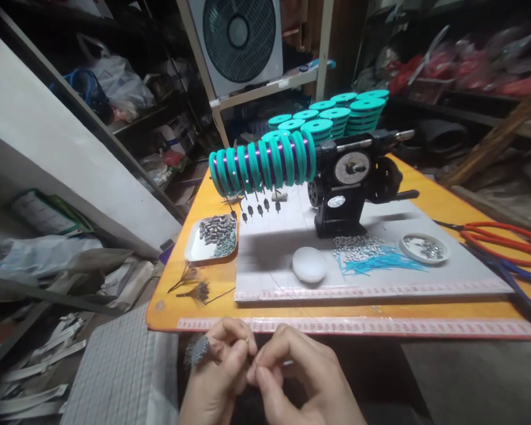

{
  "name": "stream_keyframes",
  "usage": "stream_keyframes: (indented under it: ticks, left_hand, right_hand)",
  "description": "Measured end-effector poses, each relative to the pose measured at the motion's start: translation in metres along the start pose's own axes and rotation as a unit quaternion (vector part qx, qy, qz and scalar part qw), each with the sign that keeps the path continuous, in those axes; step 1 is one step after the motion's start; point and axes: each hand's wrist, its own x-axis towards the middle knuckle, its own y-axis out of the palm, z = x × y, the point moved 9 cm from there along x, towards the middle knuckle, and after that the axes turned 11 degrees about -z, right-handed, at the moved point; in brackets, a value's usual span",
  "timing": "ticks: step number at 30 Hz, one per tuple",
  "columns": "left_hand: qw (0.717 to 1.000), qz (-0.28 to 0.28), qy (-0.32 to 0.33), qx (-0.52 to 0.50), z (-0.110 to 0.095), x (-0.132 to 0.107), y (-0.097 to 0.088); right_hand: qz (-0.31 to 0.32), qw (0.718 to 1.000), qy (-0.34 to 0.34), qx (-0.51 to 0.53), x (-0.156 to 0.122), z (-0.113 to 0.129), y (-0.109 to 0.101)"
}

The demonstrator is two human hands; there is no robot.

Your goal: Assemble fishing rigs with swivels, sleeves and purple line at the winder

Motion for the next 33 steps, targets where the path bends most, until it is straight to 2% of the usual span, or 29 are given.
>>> stream_keyframes:
  ticks: [2,5,8,11,16,24,33]
  left_hand:
    - [0.996,-0.063,-0.018,-0.065,0.017,-0.007,-0.002]
    - [0.988,-0.115,-0.027,-0.102,0.023,-0.012,-0.005]
    - [0.989,-0.097,-0.03,-0.11,0.026,-0.014,-0.004]
    - [0.992,-0.081,-0.027,-0.096,0.029,-0.015,-0.006]
    - [0.993,-0.064,-0.022,-0.097,0.027,-0.016,-0.005]
    - [0.993,-0.057,-0.017,-0.104,0.025,-0.015,-0.002]
    - [0.993,-0.089,-0.017,-0.078,0.02,-0.017,-0.003]
  right_hand:
    - [0.009,0.999,0.033,0.02,-0.002,-0.008,0.005]
    - [0.028,0.994,0.096,0.043,-0.003,-0.02,0.008]
    - [0.074,0.983,0.156,0.064,-0.005,-0.024,0.013]
    - [0.108,0.973,0.188,0.083,-0.006,-0.023,0.016]
    - [0.122,0.971,0.19,0.082,-0.006,-0.022,0.018]
    - [0.094,0.972,0.191,0.103,-0.006,-0.024,0.018]
    - [0.078,0.973,0.187,0.111,-0.007,-0.028,0.018]
